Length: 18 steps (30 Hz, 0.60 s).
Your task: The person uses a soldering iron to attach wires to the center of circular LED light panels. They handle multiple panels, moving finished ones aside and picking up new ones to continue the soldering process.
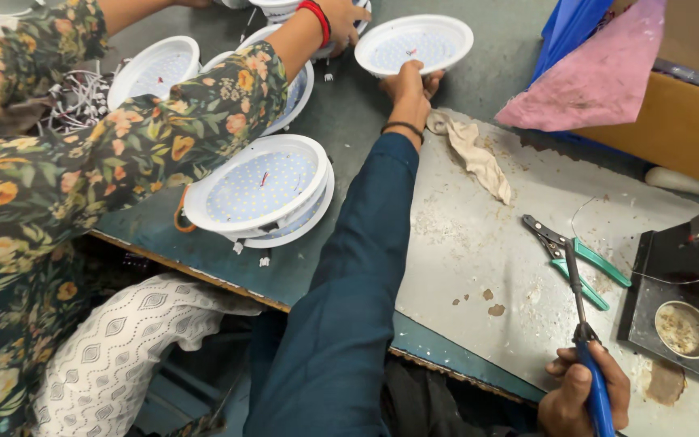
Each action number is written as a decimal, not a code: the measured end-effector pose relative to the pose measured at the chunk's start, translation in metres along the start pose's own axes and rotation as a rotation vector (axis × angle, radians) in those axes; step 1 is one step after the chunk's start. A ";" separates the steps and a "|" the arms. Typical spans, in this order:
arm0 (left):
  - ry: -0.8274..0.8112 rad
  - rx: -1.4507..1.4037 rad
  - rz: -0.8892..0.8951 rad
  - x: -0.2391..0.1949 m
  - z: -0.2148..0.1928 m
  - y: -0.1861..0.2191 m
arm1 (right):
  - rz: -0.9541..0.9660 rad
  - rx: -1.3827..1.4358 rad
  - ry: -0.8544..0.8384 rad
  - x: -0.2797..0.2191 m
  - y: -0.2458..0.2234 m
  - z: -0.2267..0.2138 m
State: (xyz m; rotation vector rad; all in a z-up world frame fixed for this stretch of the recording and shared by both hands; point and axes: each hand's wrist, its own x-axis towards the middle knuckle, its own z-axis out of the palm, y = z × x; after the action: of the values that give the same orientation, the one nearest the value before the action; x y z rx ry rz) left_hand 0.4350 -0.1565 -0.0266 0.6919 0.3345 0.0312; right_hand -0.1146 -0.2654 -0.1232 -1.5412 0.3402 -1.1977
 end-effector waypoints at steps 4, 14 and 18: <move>0.003 -0.013 -0.006 0.003 0.003 0.006 | 0.039 -0.074 -0.037 -0.008 0.009 -0.014; 0.019 0.096 0.076 0.059 -0.017 0.010 | 0.098 0.032 -0.053 -0.015 0.051 -0.039; 0.029 0.019 0.214 0.091 -0.010 0.032 | 0.078 0.072 -0.049 -0.011 0.066 -0.035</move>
State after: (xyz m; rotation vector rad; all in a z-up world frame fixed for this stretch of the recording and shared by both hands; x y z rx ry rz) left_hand 0.5203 -0.1135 -0.0400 0.7443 0.2879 0.2419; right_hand -0.1235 -0.3007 -0.1894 -1.4799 0.3188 -1.0989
